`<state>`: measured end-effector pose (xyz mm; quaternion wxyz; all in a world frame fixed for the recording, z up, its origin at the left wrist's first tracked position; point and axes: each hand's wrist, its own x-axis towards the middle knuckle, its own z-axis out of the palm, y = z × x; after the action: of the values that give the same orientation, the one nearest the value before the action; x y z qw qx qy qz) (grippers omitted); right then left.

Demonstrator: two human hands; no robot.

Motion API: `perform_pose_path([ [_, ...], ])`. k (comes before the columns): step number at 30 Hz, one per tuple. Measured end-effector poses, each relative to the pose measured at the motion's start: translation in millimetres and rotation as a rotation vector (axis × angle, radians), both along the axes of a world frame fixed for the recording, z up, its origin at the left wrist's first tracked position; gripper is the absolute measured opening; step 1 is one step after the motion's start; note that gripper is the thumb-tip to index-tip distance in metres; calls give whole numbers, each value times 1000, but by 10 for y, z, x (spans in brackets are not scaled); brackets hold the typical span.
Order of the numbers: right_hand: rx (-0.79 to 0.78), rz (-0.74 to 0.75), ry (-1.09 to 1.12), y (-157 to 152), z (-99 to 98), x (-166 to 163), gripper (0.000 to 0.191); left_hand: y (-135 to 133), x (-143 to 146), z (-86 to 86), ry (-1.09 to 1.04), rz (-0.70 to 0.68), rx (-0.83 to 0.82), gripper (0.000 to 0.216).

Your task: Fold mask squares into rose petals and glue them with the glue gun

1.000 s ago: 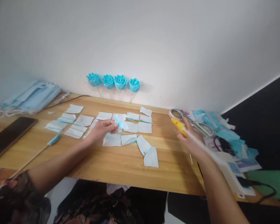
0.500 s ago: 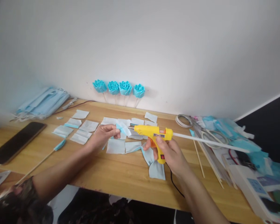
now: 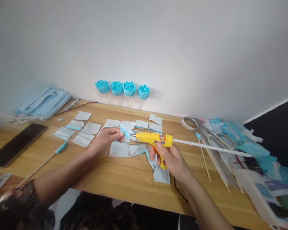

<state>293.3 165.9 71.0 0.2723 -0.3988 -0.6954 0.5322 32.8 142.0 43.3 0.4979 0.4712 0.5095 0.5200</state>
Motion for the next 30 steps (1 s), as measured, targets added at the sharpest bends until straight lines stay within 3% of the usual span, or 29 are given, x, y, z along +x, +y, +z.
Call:
perform_pose_path([
  [15,21,-15,-27,-17,40,-17,58,-15,6,10,-34,-24,7,26],
  [20,101,-6,-103,-28,43,11,59,-9,6,-4,-56,-32,33,26],
  [26,246,24,-235,-85,67,93,46,1,21,-61,-73,-43,40,26],
  [30,238,135,-263,-113,99,236,37,26,12,-72,-123,33,39,27],
])
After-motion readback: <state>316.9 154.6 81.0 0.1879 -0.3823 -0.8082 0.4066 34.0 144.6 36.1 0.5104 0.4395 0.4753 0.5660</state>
